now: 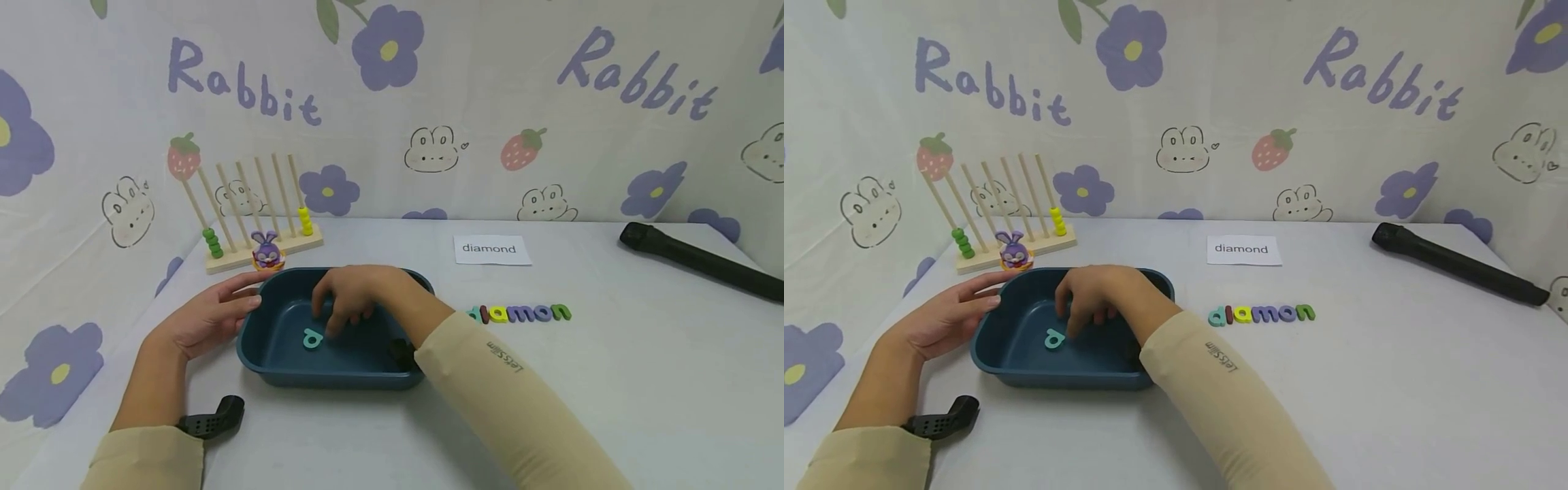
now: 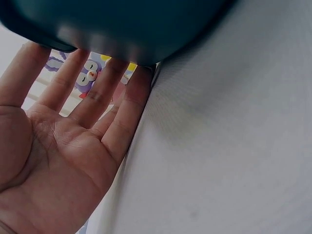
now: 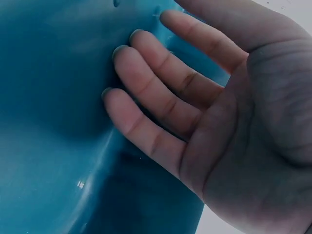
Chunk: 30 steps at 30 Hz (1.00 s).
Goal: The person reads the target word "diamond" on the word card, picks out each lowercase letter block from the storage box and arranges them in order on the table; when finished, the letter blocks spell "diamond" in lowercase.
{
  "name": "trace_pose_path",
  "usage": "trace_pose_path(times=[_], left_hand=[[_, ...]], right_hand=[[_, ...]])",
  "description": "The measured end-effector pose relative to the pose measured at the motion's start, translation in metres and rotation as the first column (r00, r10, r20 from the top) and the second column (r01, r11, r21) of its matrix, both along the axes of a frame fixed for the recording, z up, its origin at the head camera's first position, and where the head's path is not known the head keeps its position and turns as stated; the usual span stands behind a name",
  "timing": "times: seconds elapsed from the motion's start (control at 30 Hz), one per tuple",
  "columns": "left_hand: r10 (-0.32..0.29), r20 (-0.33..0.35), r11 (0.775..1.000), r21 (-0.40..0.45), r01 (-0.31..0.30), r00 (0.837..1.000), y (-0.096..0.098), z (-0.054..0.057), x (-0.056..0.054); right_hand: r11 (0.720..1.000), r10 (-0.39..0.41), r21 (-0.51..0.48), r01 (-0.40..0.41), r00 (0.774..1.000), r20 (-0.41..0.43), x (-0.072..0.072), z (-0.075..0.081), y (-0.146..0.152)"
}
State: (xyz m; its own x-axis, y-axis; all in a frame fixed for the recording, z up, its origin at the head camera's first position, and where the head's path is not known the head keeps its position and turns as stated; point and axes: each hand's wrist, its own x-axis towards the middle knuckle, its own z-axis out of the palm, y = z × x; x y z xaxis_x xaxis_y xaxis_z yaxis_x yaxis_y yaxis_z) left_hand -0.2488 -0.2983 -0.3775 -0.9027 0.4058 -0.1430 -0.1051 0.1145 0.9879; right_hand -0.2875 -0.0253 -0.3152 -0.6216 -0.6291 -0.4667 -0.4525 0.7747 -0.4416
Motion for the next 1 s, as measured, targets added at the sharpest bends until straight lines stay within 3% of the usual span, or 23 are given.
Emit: trace_pose_path(times=[0.43, 1.0], left_hand=[[0.003, 0.008, 1.0, 0.027, -0.003, 1.0, 0.001, 0.0, 0.0], [-0.002, 0.008, 1.0, 0.023, 0.002, 1.0, 0.001, 0.002, 0.002]], right_hand=[[0.999, 0.044, 0.02, -0.043, 0.999, -0.013, 0.004, -0.004, -0.009], [0.993, 0.12, 0.004, -0.12, 0.992, 0.048, 0.008, -0.006, -0.015]])
